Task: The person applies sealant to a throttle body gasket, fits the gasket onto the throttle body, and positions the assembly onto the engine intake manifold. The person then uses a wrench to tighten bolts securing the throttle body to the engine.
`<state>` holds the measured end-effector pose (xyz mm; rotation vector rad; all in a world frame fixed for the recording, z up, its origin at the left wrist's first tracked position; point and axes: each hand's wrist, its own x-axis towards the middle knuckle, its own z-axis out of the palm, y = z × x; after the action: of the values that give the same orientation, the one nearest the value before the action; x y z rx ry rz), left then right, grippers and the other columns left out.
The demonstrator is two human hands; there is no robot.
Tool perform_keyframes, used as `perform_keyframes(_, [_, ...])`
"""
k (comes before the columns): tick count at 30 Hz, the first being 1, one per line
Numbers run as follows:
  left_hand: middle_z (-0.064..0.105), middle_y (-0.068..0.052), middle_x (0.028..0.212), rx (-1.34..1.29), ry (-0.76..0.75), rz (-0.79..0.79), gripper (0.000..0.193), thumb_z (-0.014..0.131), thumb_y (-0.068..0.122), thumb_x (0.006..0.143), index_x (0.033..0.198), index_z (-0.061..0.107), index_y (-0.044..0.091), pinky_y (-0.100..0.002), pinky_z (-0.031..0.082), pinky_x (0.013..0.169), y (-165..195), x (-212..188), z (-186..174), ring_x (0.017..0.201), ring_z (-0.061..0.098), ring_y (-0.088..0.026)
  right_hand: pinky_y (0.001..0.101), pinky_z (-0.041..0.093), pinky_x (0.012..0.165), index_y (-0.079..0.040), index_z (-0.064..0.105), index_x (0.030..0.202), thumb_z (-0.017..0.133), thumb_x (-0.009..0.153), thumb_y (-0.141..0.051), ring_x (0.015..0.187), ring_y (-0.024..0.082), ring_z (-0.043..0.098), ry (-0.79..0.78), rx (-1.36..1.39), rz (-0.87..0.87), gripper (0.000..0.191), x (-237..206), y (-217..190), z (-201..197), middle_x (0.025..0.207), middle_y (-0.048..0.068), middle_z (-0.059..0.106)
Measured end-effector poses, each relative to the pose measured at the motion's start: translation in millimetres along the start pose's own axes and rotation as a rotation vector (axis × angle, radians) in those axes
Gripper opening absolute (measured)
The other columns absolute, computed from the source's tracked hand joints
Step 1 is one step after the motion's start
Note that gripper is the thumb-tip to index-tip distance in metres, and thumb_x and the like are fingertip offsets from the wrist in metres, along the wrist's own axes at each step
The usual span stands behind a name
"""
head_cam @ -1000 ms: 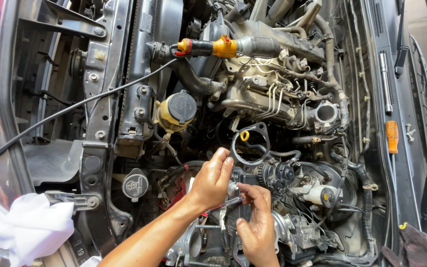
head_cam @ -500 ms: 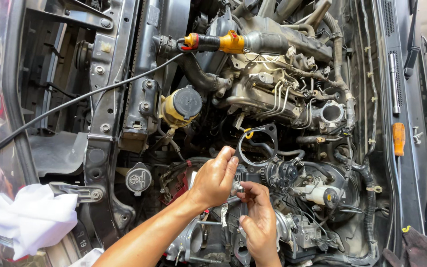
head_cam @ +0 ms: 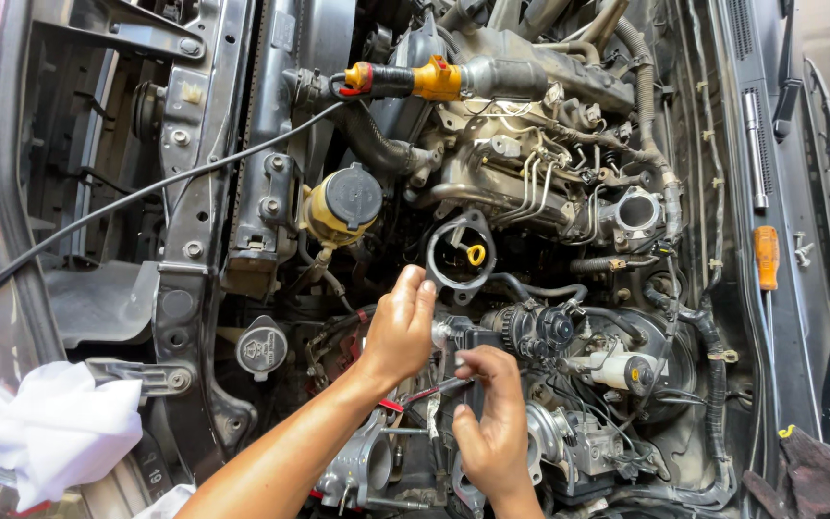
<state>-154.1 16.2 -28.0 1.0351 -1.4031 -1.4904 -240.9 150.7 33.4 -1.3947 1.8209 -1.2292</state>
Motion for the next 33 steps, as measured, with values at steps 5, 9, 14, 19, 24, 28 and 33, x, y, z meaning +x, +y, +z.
perform_keyframes(5, [0.063, -0.023, 0.068, 0.050, -0.019, 0.037, 0.023, 0.047, 0.023, 0.106, 0.115, 0.053, 0.002, -0.050, 0.045, 0.055, -9, -8, 8, 0.064, 0.066, -0.043, 0.0368, 0.051, 0.100, -0.003, 0.038, 0.134, 0.071, 0.086, 0.005, 0.110, 0.022, 0.060, 0.140, 0.298, 0.164, 0.059, -1, 27, 17, 0.122, 0.017, 0.059])
perform_keyframes(9, [0.064, -0.024, 0.072, 0.171, -0.117, -0.009, 0.023, 0.050, 0.023, 0.103, 0.114, 0.056, 0.004, -0.051, 0.048, 0.055, -16, -13, 15, 0.064, 0.066, -0.045, 0.0342, 0.056, 0.087, -0.002, 0.037, 0.135, 0.077, 0.085, 0.002, 0.101, 0.020, 0.063, 0.255, 0.397, 0.246, 0.064, -6, 39, 18, 0.113, 0.015, 0.065])
perform_keyframes(14, [0.068, -0.020, 0.070, 0.186, -0.206, -0.033, 0.021, 0.050, 0.021, 0.103, 0.109, 0.054, 0.001, -0.043, 0.051, 0.057, -16, -18, 26, 0.062, 0.070, -0.033, 0.0306, 0.056, 0.086, -0.004, 0.036, 0.139, 0.076, 0.085, 0.001, 0.100, 0.017, 0.064, 0.238, 0.204, 0.242, 0.067, -7, 29, -1, 0.118, 0.011, 0.069])
perform_keyframes(19, [0.071, -0.017, 0.071, 0.244, -0.297, -0.098, 0.021, 0.050, 0.020, 0.104, 0.103, 0.056, 0.001, -0.040, 0.053, 0.058, -9, -21, 29, 0.062, 0.071, -0.028, 0.0294, 0.057, 0.088, -0.004, 0.036, 0.144, 0.076, 0.084, -0.003, 0.096, 0.016, 0.068, 0.167, -0.001, 0.236, 0.072, -4, 6, -13, 0.114, 0.011, 0.071])
perform_keyframes(24, [0.076, -0.013, 0.075, 0.140, -0.245, -0.259, 0.023, 0.045, 0.021, 0.104, 0.105, 0.055, 0.000, -0.036, 0.057, 0.061, 1, -15, 31, 0.065, 0.074, -0.023, 0.0297, 0.059, 0.089, -0.005, 0.036, 0.140, 0.069, 0.081, 0.003, 0.100, 0.016, 0.068, 0.239, 0.070, 0.225, 0.068, -14, -11, -68, 0.114, 0.009, 0.062])
perform_keyframes(28, [0.075, -0.012, 0.073, 0.204, -0.191, -0.164, 0.025, 0.048, 0.022, 0.105, 0.102, 0.058, -0.001, -0.035, 0.058, 0.064, 7, -14, 29, 0.065, 0.073, -0.021, 0.0315, 0.058, 0.072, -0.004, 0.037, 0.128, 0.059, 0.079, 0.018, 0.091, 0.018, 0.064, 0.555, -0.046, 0.062, 0.058, -20, 4, -183, 0.110, 0.012, 0.053])
perform_keyframes(33, [0.075, -0.012, 0.068, 0.241, -0.260, -0.283, 0.025, 0.052, 0.025, 0.100, 0.101, 0.060, 0.002, -0.036, 0.057, 0.061, 7, -11, 29, 0.060, 0.074, -0.022, 0.0315, 0.049, 0.103, -0.001, 0.031, 0.146, 0.063, 0.091, 0.016, 0.113, 0.021, 0.057, 0.706, -0.660, -0.325, 0.066, 23, 75, -337, 0.124, 0.015, 0.051])
